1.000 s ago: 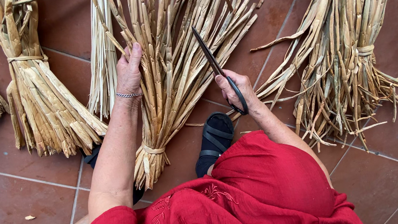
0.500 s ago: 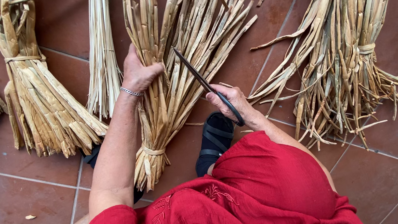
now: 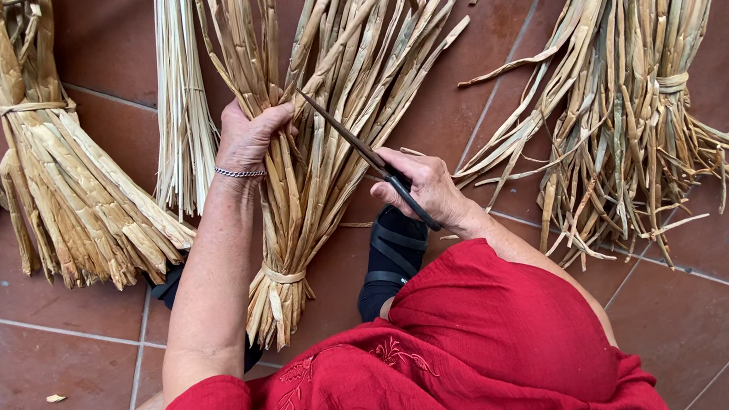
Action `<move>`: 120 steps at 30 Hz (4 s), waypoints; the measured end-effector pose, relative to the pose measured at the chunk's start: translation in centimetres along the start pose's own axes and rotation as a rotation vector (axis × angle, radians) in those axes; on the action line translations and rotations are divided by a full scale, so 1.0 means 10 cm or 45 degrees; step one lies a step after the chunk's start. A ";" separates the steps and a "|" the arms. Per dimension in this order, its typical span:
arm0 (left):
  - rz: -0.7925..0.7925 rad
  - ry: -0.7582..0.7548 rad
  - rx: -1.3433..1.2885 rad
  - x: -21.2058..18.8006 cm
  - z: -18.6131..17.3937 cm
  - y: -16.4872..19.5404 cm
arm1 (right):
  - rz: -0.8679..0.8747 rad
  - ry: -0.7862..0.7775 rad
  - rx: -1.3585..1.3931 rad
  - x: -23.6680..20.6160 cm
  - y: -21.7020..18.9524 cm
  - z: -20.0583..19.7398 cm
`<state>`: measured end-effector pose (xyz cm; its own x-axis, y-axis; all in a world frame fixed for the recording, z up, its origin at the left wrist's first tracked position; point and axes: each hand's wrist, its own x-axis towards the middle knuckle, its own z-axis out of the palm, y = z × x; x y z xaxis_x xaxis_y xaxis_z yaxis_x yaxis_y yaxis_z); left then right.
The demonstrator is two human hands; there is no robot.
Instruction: The person sits on a tiled floor and uses large shears to trim the ends of dried plant bundles. They hold each bundle with one hand and cut the protruding tips with the shears, then place the trimmed bundle aside and pick up the next one.
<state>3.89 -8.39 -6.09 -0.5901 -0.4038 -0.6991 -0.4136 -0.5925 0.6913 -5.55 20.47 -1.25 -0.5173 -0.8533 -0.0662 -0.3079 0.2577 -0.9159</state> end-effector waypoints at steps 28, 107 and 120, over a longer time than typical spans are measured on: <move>0.100 0.077 -0.187 -0.03 0.07 -0.08 | 0.149 -0.134 0.097 -0.04 0.18 0.01; 1.074 0.166 1.472 0.77 1.27 -0.11 | 0.601 0.265 -0.014 -0.11 0.55 -0.20; 1.162 0.067 0.827 0.13 1.26 0.19 | 0.210 0.425 -0.420 0.19 0.15 -0.51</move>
<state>-6.38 -1.24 -3.37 -0.8334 -0.5390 0.1224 -0.1331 0.4107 0.9020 -11.06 21.55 -0.73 -0.7913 -0.6111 -0.0196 -0.4088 0.5527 -0.7262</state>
